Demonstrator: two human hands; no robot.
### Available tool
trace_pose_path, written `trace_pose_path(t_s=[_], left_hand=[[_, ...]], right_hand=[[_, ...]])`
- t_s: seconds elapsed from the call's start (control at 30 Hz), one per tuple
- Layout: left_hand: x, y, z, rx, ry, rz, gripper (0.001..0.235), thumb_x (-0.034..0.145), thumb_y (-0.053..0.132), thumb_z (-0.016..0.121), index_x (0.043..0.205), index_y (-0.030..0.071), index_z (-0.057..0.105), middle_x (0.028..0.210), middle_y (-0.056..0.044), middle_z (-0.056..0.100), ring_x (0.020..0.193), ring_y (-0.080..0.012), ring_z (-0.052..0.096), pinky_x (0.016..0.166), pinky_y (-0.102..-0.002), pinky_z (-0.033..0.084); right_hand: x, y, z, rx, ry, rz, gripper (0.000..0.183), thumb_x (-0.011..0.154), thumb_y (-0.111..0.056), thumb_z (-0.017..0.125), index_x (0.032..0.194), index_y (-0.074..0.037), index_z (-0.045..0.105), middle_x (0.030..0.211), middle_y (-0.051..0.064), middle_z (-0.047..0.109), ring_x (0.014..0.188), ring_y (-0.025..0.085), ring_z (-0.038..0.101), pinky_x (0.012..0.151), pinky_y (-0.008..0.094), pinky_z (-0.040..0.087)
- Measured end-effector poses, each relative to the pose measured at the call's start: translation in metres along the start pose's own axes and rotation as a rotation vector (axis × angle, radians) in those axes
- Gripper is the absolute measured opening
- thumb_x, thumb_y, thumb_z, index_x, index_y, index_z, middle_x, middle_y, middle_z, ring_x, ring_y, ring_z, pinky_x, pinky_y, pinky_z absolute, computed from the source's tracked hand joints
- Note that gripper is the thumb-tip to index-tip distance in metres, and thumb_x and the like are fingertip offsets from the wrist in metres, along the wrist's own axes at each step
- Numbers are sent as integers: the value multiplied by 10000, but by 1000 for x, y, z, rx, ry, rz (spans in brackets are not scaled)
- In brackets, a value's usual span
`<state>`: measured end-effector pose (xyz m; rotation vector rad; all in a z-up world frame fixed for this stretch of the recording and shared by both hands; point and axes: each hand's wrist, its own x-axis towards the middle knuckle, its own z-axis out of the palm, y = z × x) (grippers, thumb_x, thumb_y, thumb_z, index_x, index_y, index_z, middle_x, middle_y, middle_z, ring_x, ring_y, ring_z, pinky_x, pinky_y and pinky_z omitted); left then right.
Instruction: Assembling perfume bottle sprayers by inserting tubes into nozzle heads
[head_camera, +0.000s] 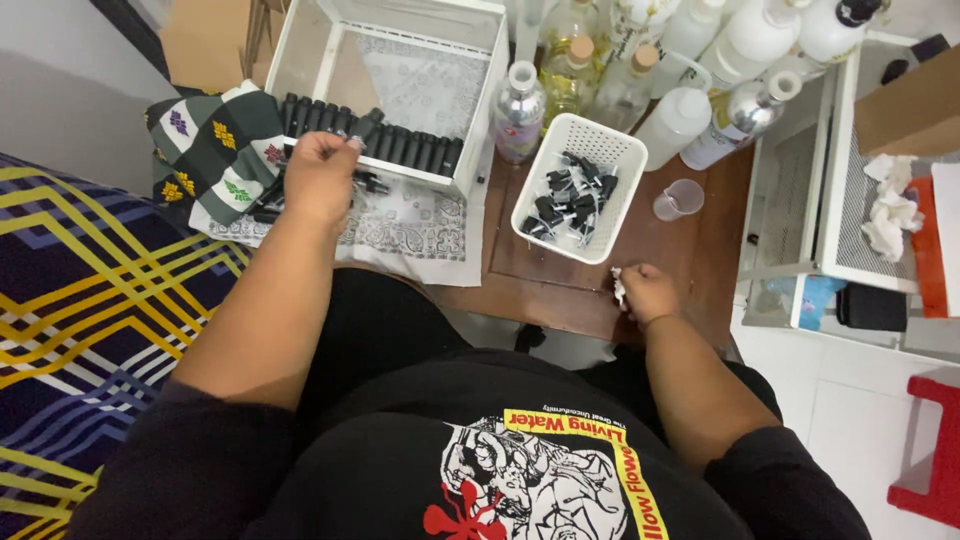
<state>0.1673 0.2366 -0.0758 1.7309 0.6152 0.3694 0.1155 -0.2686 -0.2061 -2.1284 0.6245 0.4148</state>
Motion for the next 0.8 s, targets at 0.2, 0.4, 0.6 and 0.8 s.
trace_pose_path(t_s=[0.2,0.4,0.6,0.8], left_hand=[[35,-8,-16,548,12,-33,164,991,326,655,1079,194,616,1101,-50,674,1022,-258,681,847,-391,583],[52,0,5,834,-69,20,123,1012,347,626,1036,232,590,1052,-46,614,1052,-311,677,891,-465,545],[54,37,22,1042,-224,-8,114,1029,215,517,948,193,594,988,-69,648,1044,-360,654,896,-492,423],[70,29,31,1254,-305,-28,163,981,97,567,910,92,714,961,-154,736,1003,-342,699,867,-453,454]], right_hand=[[-16,-19,-12,32,-37,23,244,812,-274,648,880,-56,735,571,213,640,506,305,676,450,422,591],[-11,-12,-8,51,-13,37,221,823,-268,639,836,-55,698,565,215,624,501,289,670,434,437,586],[-25,-29,-14,58,-11,76,215,836,-256,616,833,-57,696,588,214,644,524,290,687,457,398,594],[-22,-25,-13,44,-30,57,199,844,-239,596,782,-63,667,585,188,642,516,271,681,440,393,587]])
